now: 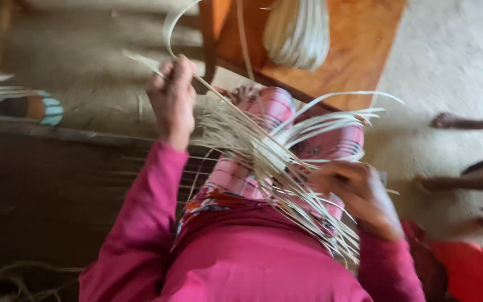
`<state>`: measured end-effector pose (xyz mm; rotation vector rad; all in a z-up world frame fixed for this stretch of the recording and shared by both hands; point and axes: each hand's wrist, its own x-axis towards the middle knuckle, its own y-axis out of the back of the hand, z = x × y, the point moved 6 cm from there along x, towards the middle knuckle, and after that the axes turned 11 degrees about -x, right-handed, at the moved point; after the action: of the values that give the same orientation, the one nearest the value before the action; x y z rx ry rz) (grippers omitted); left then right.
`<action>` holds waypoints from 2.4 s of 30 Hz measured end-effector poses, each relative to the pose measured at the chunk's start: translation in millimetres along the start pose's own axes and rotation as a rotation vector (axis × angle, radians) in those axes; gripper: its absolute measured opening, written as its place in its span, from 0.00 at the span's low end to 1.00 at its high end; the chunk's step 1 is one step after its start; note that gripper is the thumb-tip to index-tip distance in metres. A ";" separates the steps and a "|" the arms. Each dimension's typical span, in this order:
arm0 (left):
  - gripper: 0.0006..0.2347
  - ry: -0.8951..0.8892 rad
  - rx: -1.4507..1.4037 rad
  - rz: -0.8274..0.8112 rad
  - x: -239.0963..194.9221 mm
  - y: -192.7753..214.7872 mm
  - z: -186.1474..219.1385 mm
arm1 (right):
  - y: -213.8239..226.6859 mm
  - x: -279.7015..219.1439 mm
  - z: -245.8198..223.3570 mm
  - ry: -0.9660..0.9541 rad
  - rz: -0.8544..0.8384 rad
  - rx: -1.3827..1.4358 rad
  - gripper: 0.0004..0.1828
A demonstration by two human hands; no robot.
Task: Weaving dried plant fibers into a basket or hat
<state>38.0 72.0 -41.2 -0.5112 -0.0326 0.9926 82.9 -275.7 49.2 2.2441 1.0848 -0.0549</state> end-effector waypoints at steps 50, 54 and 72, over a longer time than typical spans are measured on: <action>0.07 0.249 0.448 -0.500 -122.0 1.6 -74.7 | -64.7 104.0 4.8 0.382 0.328 -0.019 0.06; 0.07 0.176 0.414 -0.509 -122.3 -11.0 -52.3 | -69.7 105.6 14.7 0.358 0.323 0.006 0.07; 0.07 0.056 0.542 -0.571 -126.5 -5.6 -46.4 | -43.4 75.4 -41.6 0.795 0.194 -0.413 0.11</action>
<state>-16.1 -50.9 -54.2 -0.0166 0.1321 0.3950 92.0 -180.4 36.9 1.9870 1.1063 1.1169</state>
